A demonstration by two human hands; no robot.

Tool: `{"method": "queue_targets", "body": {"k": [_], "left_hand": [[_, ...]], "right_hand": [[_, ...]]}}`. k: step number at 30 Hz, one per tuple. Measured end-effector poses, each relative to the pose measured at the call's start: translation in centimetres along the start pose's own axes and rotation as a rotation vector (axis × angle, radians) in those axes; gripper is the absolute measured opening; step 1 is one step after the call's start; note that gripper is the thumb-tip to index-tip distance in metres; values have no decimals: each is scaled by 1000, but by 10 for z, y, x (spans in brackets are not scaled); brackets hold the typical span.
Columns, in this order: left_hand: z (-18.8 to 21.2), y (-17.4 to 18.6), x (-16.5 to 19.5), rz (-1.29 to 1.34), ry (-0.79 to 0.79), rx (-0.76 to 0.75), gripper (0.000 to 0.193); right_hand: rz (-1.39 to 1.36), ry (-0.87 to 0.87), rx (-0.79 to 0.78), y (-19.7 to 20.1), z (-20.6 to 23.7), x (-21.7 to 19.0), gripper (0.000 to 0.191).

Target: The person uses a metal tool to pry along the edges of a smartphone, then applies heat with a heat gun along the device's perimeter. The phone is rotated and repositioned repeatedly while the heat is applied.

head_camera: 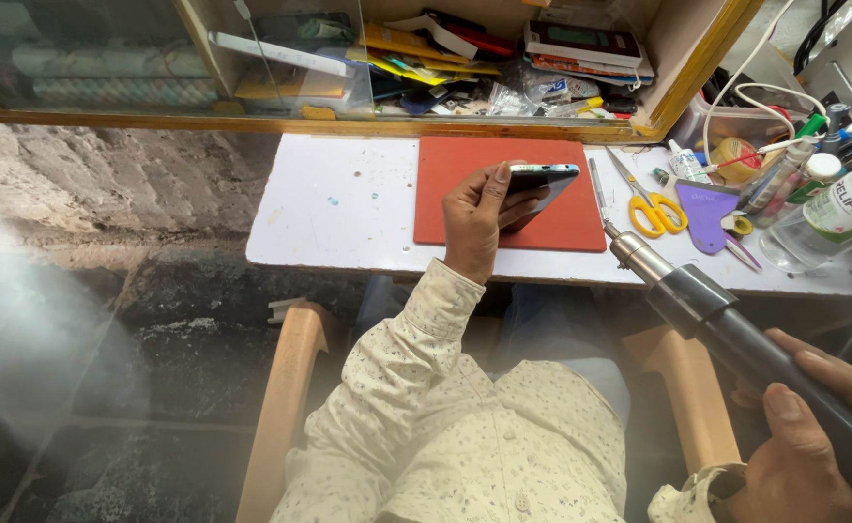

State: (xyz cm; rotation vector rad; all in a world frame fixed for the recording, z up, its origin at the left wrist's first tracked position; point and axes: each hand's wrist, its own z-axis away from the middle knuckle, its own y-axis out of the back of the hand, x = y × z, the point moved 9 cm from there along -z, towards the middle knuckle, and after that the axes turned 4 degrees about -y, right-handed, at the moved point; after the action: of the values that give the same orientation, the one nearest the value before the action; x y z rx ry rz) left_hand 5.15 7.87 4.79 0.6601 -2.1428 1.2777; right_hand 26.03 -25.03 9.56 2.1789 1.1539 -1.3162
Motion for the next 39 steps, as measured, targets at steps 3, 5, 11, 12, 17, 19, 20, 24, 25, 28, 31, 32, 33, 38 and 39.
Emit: {"method": "queue_targets", "body": {"k": [3, 5, 11, 12, 17, 19, 20, 24, 25, 28, 31, 32, 33, 38, 39], "left_hand": [[2, -1, 4, -6, -56, -35, 28], [1, -5, 12, -55, -133, -65, 27], [3, -22, 26, -435, -217, 6, 24], [5, -29, 34, -625, -289, -37, 24], [0, -52, 43, -1165, -472, -266, 14], [1, -50, 29, -1337, -390, -345, 6], [3, -48, 21, -1367, -357, -371, 6], [11, -42, -1, -1360, -272, -428, 22], [12, -40, -4, -1328, -263, -425, 33], [10, -35, -9, -1345, -223, -392, 44], [10, -31, -13, -1334, -170, -397, 59], [11, -32, -11, -1299, -184, -406, 61], [11, -33, -9, -1265, -200, -417, 64], [8, -38, 1, -1140, -222, -419, 43], [5, -38, 1, -1146, -202, -412, 31]], "right_hand": [[72, -91, -19, 6, -5, -2, 32], [21, -30, 9, 3, -2, -1, 28], [-20, 68, 46, -9, 4, -5, 23], [-31, 79, 51, -13, 4, -10, 22], [-7, -28, 116, -38, 4, -36, 23], [50, -14, 130, -53, 0, -44, 22], [77, 49, 113, -63, -3, -50, 20], [140, 102, 96, -89, -14, -52, 19], [142, 83, 99, -92, -17, -49, 20], [134, 3, 102, -94, -22, -38, 26], [196, 1, 85, -96, -24, -34, 27], [217, -19, 90, -95, -23, -31, 27], [236, -38, 96, -94, -23, -28, 27], [165, 20, 90, -90, -23, -27, 23], [118, 27, 114, -87, -22, -28, 24]]}}
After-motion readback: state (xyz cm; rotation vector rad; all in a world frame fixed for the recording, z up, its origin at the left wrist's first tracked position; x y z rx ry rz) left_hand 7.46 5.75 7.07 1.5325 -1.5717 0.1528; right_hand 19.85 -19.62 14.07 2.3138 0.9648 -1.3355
